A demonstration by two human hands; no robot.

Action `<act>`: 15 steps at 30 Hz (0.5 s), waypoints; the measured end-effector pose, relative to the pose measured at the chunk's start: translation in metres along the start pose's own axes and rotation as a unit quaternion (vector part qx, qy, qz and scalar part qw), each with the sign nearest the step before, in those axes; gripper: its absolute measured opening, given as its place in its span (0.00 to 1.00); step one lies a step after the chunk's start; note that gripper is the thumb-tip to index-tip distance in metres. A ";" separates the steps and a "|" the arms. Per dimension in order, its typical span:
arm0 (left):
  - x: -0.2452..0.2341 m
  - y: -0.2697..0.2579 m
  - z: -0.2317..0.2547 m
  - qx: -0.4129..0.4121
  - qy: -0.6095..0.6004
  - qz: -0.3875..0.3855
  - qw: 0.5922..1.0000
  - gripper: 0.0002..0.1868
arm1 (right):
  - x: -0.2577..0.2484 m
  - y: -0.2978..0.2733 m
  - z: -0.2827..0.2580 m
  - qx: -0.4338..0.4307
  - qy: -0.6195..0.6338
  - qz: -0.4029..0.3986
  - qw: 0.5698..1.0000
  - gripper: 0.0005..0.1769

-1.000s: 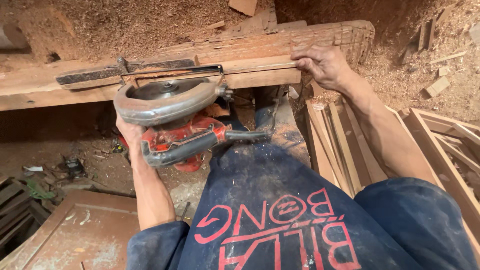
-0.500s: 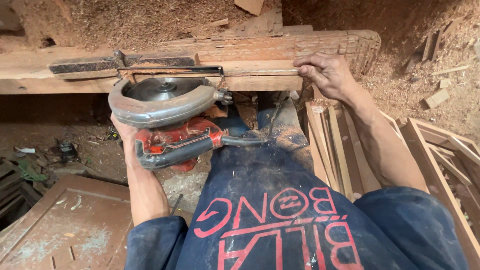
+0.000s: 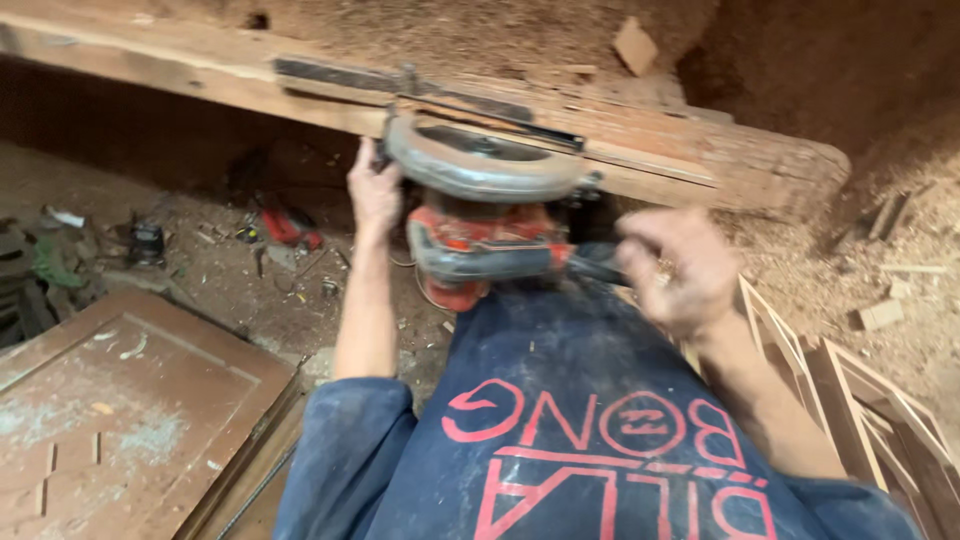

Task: The person uses a circular saw to cut into a thick wooden beam in a dusty workshop. They grip the saw with both hands and guide it along the wood while standing on a floor covered in sawdust.

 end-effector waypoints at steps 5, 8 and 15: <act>0.000 -0.008 0.001 -0.061 0.041 0.038 0.997 0.38 | 0.076 0.031 -0.102 -0.128 0.009 -0.077 0.989 0.30; -0.003 -0.010 0.012 -0.062 0.132 0.060 0.987 0.41 | 0.112 0.041 -0.107 -0.089 -0.048 -0.108 0.989 0.37; 0.003 -0.014 0.024 0.002 0.080 0.028 0.996 0.38 | 0.156 0.036 -0.064 -0.003 -0.097 -0.289 0.952 0.42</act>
Point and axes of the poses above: each hand's wrist, its own y-axis towards the middle knuckle, its own x-axis out of the palm, z = x × y, the point moved 8 cm from there along y, towards the middle knuckle
